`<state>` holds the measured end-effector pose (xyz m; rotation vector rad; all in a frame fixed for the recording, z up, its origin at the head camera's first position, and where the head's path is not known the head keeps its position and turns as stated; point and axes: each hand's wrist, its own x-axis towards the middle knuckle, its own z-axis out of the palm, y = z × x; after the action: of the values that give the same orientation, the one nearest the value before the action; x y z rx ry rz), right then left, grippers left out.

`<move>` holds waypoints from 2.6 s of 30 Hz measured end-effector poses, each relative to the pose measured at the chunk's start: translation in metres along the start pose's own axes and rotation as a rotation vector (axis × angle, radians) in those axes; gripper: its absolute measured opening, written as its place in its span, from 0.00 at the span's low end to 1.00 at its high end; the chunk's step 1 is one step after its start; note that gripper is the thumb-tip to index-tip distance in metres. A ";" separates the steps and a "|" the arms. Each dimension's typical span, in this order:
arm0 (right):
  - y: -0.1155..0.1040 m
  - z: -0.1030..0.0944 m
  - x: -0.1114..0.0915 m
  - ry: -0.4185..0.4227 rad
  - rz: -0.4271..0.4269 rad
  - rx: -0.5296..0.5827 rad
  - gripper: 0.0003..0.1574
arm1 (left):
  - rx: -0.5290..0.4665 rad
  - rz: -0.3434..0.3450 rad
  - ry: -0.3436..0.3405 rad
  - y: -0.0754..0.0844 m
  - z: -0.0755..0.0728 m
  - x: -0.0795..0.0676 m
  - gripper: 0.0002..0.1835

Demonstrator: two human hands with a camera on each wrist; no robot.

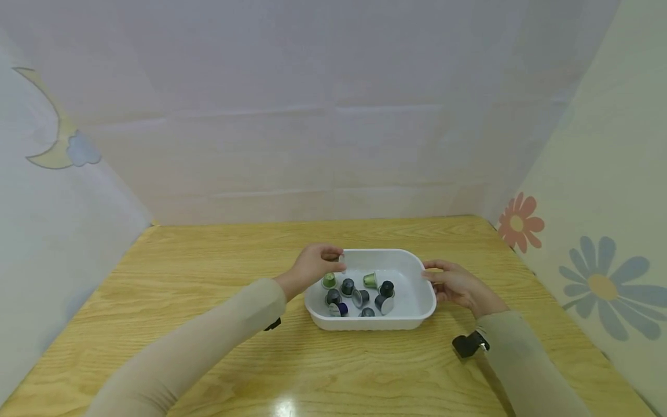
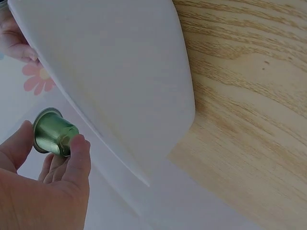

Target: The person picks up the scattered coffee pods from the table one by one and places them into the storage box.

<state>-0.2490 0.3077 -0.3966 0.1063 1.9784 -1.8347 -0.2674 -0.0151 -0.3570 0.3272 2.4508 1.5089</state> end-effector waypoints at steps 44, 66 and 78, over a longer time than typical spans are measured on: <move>0.000 0.004 0.000 -0.013 -0.018 0.009 0.28 | 0.029 0.064 -0.128 0.041 0.032 0.022 0.22; 0.002 0.006 -0.003 -0.009 -0.008 0.003 0.30 | 0.144 0.096 -0.193 0.051 0.057 0.041 0.21; 0.000 0.008 -0.002 -0.025 -0.007 0.012 0.27 | 0.156 0.098 -0.198 0.047 0.067 0.045 0.21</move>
<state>-0.2445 0.3006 -0.3963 0.0797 1.9531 -1.8430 -0.2853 0.0763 -0.3485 0.6038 2.4286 1.2548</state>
